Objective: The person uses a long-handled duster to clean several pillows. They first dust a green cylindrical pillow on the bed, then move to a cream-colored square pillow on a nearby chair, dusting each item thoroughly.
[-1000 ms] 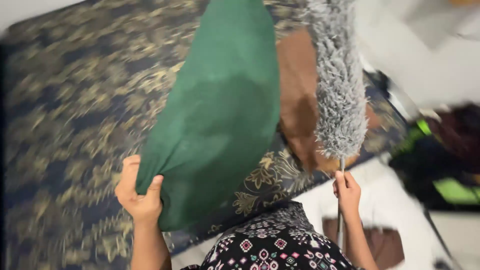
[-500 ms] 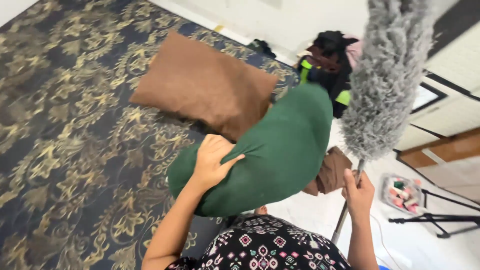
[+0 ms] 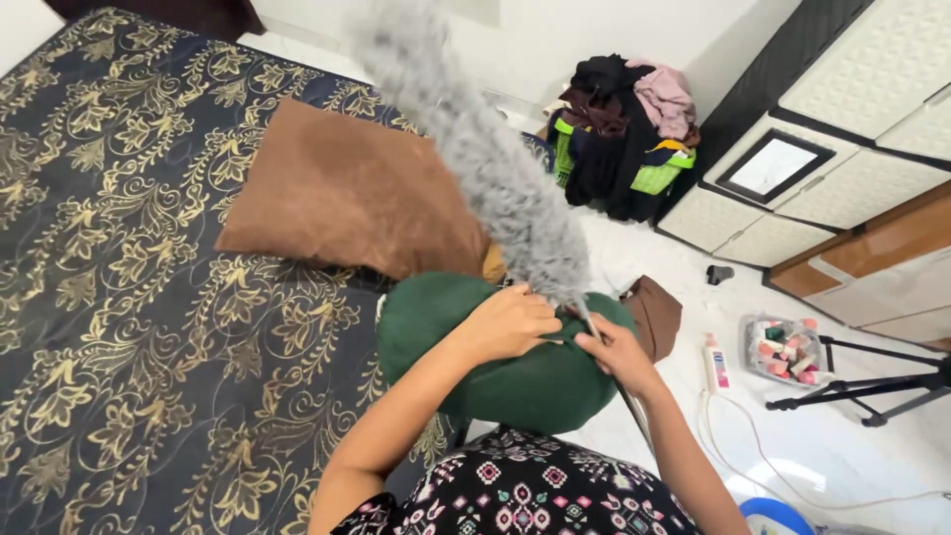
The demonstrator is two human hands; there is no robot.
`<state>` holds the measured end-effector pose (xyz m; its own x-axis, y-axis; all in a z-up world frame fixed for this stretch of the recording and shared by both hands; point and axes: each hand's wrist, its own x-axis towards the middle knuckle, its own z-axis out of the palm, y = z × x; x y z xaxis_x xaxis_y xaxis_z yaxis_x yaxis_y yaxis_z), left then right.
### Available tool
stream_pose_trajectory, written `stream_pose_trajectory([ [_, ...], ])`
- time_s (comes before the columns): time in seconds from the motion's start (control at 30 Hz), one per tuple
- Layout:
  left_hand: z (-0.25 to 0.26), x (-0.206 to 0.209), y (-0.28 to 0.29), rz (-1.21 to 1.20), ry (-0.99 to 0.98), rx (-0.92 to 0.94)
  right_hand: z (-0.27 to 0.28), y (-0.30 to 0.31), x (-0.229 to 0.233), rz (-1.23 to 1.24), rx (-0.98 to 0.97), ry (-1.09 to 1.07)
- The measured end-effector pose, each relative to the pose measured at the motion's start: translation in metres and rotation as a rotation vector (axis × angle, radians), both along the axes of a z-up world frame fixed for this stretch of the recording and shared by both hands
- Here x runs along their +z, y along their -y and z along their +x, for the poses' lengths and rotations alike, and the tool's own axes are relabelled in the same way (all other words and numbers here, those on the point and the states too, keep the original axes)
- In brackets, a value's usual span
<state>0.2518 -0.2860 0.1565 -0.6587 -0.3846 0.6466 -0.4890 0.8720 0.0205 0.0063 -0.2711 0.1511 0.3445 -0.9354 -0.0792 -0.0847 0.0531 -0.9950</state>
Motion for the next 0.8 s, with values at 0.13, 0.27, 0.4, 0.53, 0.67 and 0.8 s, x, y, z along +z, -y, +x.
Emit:
stream_pose_trajectory([
  [0.13,0.009,-0.019,0.014,-0.005,0.084,0.01,0.006,-0.003,-0.048,-0.114,0.01,-0.051],
  [0.27,0.029,0.036,0.011,0.213,-0.147,0.004,0.006,0.001,-0.071,-0.233,-0.266,-0.073],
  [0.4,0.128,0.042,-0.012,0.38,-0.43,0.977,-0.006,-0.008,-0.058,0.031,-0.59,0.039],
  [0.53,0.222,-0.13,0.005,0.231,-1.621,1.176,-0.035,-0.025,-0.043,0.032,-0.784,-0.035],
  [0.67,0.159,-0.234,0.014,1.302,-2.107,0.769,-0.041,-0.039,-0.018,-0.037,-0.888,0.099],
  [0.8,0.093,-0.251,0.047,1.809,-1.952,0.414,-0.053,-0.05,-0.011,-0.103,-0.992,0.046],
])
